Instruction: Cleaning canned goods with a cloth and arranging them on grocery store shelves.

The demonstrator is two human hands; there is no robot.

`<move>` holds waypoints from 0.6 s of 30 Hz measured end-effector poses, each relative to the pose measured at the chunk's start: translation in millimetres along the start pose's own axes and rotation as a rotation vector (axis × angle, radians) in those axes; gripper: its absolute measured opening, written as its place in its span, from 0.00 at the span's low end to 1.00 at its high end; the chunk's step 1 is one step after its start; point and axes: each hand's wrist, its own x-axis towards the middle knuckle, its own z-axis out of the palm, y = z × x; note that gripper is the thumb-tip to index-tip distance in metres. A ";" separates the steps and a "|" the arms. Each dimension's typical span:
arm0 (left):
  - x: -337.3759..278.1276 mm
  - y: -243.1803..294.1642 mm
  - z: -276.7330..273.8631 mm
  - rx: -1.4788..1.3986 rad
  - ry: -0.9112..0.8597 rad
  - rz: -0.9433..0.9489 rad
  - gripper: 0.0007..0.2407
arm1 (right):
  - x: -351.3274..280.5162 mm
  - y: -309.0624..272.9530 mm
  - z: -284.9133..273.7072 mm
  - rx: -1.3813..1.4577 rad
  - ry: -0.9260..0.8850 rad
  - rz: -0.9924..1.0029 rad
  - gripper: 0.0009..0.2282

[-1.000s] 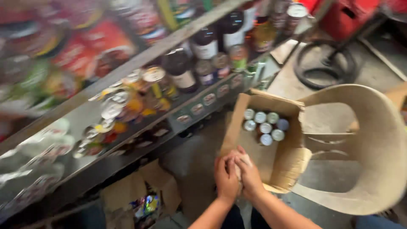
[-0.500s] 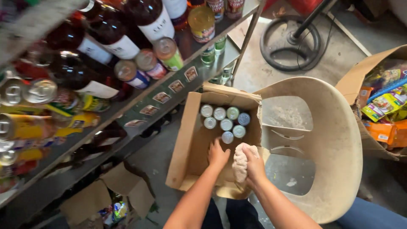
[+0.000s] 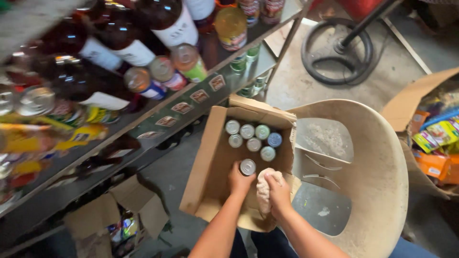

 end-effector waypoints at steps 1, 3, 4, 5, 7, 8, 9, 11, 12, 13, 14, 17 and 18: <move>-12.3 12.2 -19.6 0.000 0.015 -0.006 0.28 | -5.0 -10.3 13.9 -0.006 -0.014 0.007 0.10; -40.4 35.4 -58.3 -0.132 -0.076 0.160 0.27 | -18.0 -28.9 40.8 -0.343 0.036 -0.354 0.09; -51.7 44.5 -72.3 -0.131 -0.062 0.155 0.27 | -28.8 -38.9 53.4 -0.346 0.022 -0.350 0.09; -59.5 54.8 -87.8 -0.294 -0.112 0.210 0.26 | -37.9 -49.5 69.0 -0.368 -0.023 -0.418 0.09; -80.5 76.8 -121.4 -0.454 -0.147 0.273 0.26 | -58.4 -68.6 96.9 -0.387 -0.083 -0.491 0.09; -93.5 88.3 -139.2 -0.591 -0.195 0.258 0.25 | -69.2 -77.0 109.1 -0.378 -0.114 -0.473 0.09; -98.2 103.4 -155.4 -0.730 -0.249 0.262 0.24 | -74.1 -90.3 124.6 -0.365 -0.146 -0.472 0.08; -115.2 133.8 -180.1 -0.796 -0.294 0.314 0.24 | -76.2 -98.7 137.7 -0.363 -0.156 -0.428 0.08; -127.4 147.2 -192.2 -0.860 -0.348 0.340 0.23 | -79.3 -101.4 143.0 -0.369 -0.152 -0.362 0.07; -137.7 152.3 -195.7 -0.858 -0.333 0.356 0.23 | -72.7 -90.0 139.1 -0.368 -0.170 -0.370 0.07; -147.7 157.2 -198.9 -0.867 -0.281 0.405 0.21 | -65.4 -78.5 135.8 -0.300 -0.258 -0.444 0.07; -159.0 173.1 -215.6 -0.974 -0.167 0.449 0.17 | -111.2 -97.1 170.8 -0.166 -0.345 -0.497 0.07; -165.1 175.2 -219.3 -1.074 -0.119 0.413 0.15 | -141.4 -107.9 182.2 -0.108 -0.320 -0.457 0.07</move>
